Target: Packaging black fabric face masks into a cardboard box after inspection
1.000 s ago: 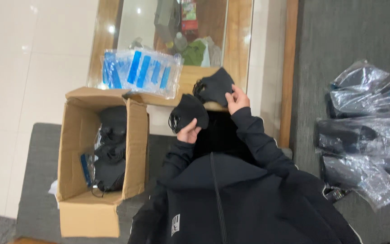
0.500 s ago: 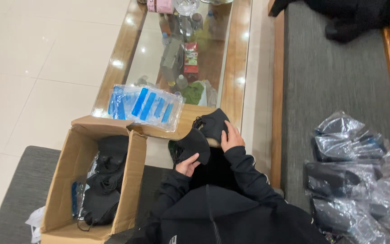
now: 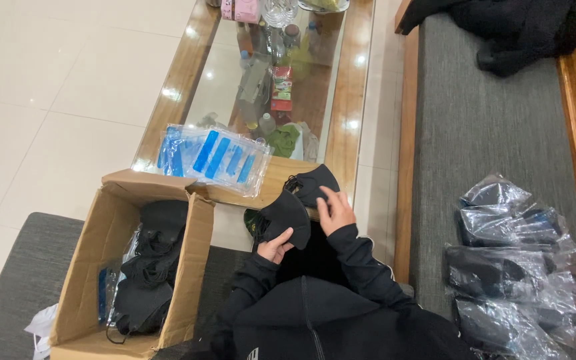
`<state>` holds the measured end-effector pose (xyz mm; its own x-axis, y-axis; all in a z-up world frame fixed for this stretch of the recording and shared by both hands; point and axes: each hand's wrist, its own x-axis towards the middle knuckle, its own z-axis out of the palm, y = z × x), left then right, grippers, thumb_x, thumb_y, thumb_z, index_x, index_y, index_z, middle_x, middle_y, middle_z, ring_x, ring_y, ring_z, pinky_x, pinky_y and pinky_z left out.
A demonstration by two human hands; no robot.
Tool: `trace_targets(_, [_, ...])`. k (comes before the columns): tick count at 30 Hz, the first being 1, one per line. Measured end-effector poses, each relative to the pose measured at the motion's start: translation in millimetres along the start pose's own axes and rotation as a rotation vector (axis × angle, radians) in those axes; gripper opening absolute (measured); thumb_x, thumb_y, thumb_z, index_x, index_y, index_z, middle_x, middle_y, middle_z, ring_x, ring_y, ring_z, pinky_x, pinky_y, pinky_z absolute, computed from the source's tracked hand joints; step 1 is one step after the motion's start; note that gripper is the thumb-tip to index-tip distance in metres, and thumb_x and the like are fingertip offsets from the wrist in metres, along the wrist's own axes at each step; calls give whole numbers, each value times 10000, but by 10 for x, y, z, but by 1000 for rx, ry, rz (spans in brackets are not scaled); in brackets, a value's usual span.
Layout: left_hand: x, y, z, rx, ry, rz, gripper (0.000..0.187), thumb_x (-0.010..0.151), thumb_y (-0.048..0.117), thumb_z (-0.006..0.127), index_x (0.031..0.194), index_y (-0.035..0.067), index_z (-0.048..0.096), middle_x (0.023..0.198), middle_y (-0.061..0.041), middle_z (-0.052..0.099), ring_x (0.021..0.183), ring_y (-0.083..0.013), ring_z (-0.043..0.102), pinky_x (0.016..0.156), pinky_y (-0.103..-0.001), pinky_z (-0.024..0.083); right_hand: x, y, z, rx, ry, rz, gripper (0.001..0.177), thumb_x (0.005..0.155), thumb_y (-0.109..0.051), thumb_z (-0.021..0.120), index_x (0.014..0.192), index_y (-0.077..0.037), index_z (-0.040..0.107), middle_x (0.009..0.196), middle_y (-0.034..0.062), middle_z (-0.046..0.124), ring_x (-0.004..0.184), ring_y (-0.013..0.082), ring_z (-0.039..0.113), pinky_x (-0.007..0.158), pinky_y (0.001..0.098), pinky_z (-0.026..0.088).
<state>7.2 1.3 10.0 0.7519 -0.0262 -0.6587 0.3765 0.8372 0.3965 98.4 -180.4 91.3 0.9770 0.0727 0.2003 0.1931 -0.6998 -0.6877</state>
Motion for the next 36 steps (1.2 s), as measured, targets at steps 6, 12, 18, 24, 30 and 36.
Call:
trace_targets(6, [-54,15,7,111,60,-132,697,773,137,969,1361,30,611,979,-299,736,815,-456,762,672,-615,623,-122,-219,183,149,-67,-174,493,896,-410,769,1364,-284,678,1035,18,627,915,286,679,776,390,597])
trace_targets(12, [-177,147,227,225,42,-180,754,762,215,983,1383,30,599,919,-251,754,751,-363,776,611,-537,642,-100,-241,175,176,-114,-283,473,915,-294,746,1381,-250,671,1067,52,599,1011,313,625,899,414,527])
trace_targets(18, [12,-73,19,271,3,-115,784,746,212,1007,1402,77,601,1063,-223,764,866,-334,780,704,-553,634,-37,-397,12,139,7,-406,119,943,-233,746,1045,-181,713,1013,-1,511,957,240,534,864,348,485])
trace_targets(24, [80,70,-23,312,-17,-140,670,807,360,950,1365,153,642,985,-179,766,851,-322,774,728,-565,644,-135,-314,163,201,-83,-370,133,931,-270,760,992,-158,722,811,31,625,845,268,624,745,346,538])
trace_targets(30, [320,6,-300,210,-45,-121,645,866,363,898,1411,158,620,1134,-221,750,978,-371,757,787,-577,641,-390,-521,3,244,-168,-399,162,998,-108,642,1123,-28,708,893,168,682,873,381,649,788,415,557])
trace_targets(36, [376,-114,-409,204,-46,-90,782,891,371,891,1526,179,476,1328,-204,668,1203,-349,665,973,-610,542,-513,-371,138,162,-124,-415,173,996,-126,652,1140,-71,730,922,114,724,893,339,685,808,382,577])
